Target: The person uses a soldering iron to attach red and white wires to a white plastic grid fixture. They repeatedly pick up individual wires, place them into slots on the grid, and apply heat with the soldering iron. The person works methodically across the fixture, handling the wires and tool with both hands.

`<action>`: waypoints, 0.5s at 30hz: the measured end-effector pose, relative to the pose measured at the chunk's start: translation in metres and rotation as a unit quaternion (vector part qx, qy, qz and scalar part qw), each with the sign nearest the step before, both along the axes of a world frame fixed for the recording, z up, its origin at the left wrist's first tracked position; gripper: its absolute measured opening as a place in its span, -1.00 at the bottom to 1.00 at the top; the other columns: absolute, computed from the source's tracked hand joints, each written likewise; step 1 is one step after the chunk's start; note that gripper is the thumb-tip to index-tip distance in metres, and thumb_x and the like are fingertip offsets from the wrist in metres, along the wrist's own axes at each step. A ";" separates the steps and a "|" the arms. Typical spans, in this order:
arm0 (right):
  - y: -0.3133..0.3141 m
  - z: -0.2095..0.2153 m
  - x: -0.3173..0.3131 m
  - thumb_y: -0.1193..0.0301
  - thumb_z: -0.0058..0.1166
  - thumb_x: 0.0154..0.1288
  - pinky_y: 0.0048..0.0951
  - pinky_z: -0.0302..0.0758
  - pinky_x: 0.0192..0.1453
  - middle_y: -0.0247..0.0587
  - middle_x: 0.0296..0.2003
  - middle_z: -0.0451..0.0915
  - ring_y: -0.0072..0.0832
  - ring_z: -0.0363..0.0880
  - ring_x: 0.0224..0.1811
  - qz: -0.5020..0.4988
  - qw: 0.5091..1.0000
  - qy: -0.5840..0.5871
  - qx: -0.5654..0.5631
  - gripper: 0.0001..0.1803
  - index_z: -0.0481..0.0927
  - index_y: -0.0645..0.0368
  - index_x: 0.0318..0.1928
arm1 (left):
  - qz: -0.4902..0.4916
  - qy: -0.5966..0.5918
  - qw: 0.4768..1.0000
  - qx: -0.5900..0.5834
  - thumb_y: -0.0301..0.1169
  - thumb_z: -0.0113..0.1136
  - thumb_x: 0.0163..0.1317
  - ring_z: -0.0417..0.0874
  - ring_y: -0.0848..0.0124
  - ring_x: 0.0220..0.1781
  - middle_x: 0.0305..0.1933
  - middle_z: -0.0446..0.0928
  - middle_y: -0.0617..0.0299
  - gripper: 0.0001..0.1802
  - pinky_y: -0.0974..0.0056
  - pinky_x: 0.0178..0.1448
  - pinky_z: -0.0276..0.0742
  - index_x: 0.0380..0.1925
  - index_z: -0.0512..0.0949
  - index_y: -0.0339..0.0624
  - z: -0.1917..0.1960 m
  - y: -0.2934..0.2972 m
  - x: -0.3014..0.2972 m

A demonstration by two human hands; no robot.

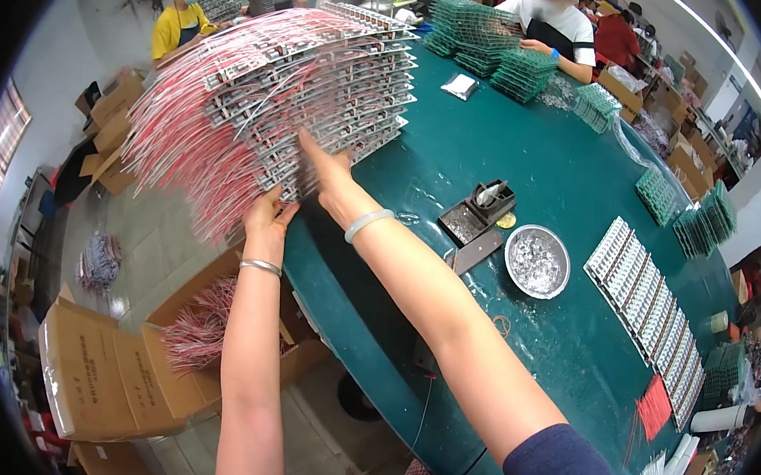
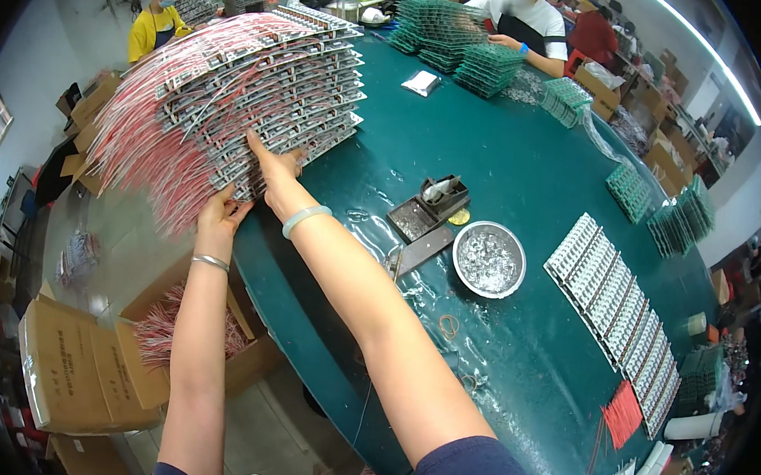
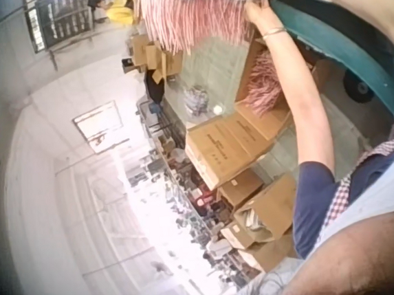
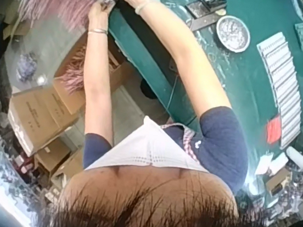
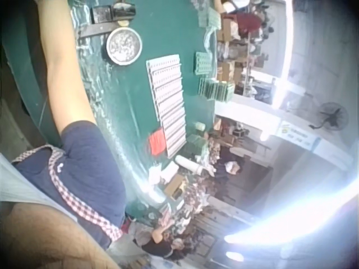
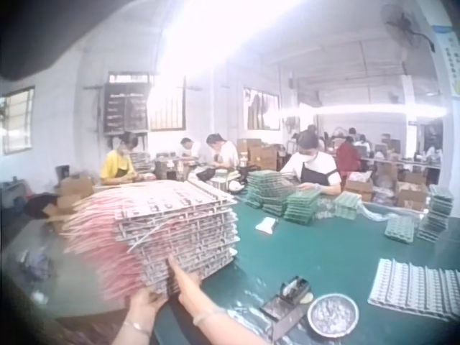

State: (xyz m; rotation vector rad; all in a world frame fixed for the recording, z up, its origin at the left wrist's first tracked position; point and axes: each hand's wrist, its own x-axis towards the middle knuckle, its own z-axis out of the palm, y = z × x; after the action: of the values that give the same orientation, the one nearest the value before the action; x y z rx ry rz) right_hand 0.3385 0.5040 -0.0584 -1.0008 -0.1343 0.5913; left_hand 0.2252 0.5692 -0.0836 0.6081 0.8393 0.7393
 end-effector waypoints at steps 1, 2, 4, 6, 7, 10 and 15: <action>-0.003 0.002 -0.001 0.29 0.42 0.15 -0.26 0.42 0.25 -0.13 0.17 0.49 -0.25 0.46 0.20 0.015 1.000 0.003 0.025 -0.20 0.28 0.25 0.31 | 0.005 0.007 1.000 -0.001 -0.62 0.23 0.23 0.52 0.26 -0.14 -0.10 0.51 0.18 -0.66 -0.21 0.00 0.64 0.01 0.51 -0.12 -0.001 -0.002 0.000; -0.012 0.002 0.002 0.27 0.43 0.14 -0.22 0.42 0.25 -0.14 0.17 0.49 -0.24 0.46 0.21 0.045 0.997 0.009 0.069 -0.18 0.28 0.24 0.32 | 0.003 0.012 1.000 -0.007 -0.62 0.25 0.23 0.53 0.27 -0.17 -0.11 0.52 0.21 -0.64 -0.21 0.02 0.63 0.02 0.51 -0.10 0.000 -0.003 0.002; -0.033 0.017 -0.009 0.12 0.46 0.07 0.04 0.38 0.25 -0.13 0.22 0.45 -0.20 0.44 0.25 0.082 0.995 -0.001 0.057 -0.07 0.24 0.17 0.34 | 0.000 0.004 1.000 -0.004 -0.61 0.25 0.23 0.52 0.28 -0.20 -0.12 0.51 0.22 -0.64 -0.19 0.00 0.65 0.02 0.51 -0.09 0.004 0.000 -0.011; -0.051 0.038 -0.006 0.00 0.45 0.05 0.30 0.32 0.20 -0.13 0.29 0.36 -0.13 0.31 0.34 0.053 0.998 0.003 0.026 0.00 0.15 0.02 0.38 | 0.000 -0.007 1.000 -0.003 -0.60 0.24 0.23 0.53 0.29 -0.20 -0.10 0.52 0.23 -0.63 -0.11 -0.07 0.70 0.03 0.50 -0.09 0.004 0.002 -0.014; -0.056 0.044 0.004 0.00 0.43 0.07 0.37 0.31 0.18 -0.14 0.31 0.33 -0.10 0.27 0.37 0.012 0.998 0.000 0.059 -0.01 0.12 -0.03 0.40 | 0.002 -0.003 1.000 0.000 -0.60 0.24 0.24 0.55 0.29 -0.19 -0.10 0.52 0.22 -0.63 -0.10 -0.08 0.70 0.03 0.50 -0.09 0.005 -0.001 -0.012; -0.060 0.071 0.033 0.01 0.39 0.13 0.51 0.26 0.17 -0.19 0.35 0.27 -0.02 0.22 0.38 0.006 0.990 -0.010 0.141 -0.01 0.03 -0.14 0.42 | 0.011 0.002 1.000 0.015 -0.61 0.23 0.24 0.58 0.27 -0.16 -0.09 0.53 0.19 -0.64 -0.09 -0.12 0.72 0.03 0.49 -0.11 0.008 -0.008 -0.009; -0.047 0.082 0.055 0.01 0.47 0.03 0.59 -0.15 0.35 -0.14 0.49 0.01 0.13 0.00 0.49 0.001 0.999 0.017 0.044 0.24 -0.23 -0.17 0.48 | 0.020 0.011 0.999 0.032 -0.60 0.25 0.22 0.60 0.25 -0.20 -0.12 0.53 0.14 -0.65 -0.09 -0.16 0.73 0.01 0.48 -0.17 0.011 -0.019 -0.003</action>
State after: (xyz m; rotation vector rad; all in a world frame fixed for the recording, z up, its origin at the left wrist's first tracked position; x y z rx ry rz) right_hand 0.3938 0.4570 0.0234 -0.9058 -0.1297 0.5987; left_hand 0.2220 0.5498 -0.0723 0.6592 0.8518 0.8000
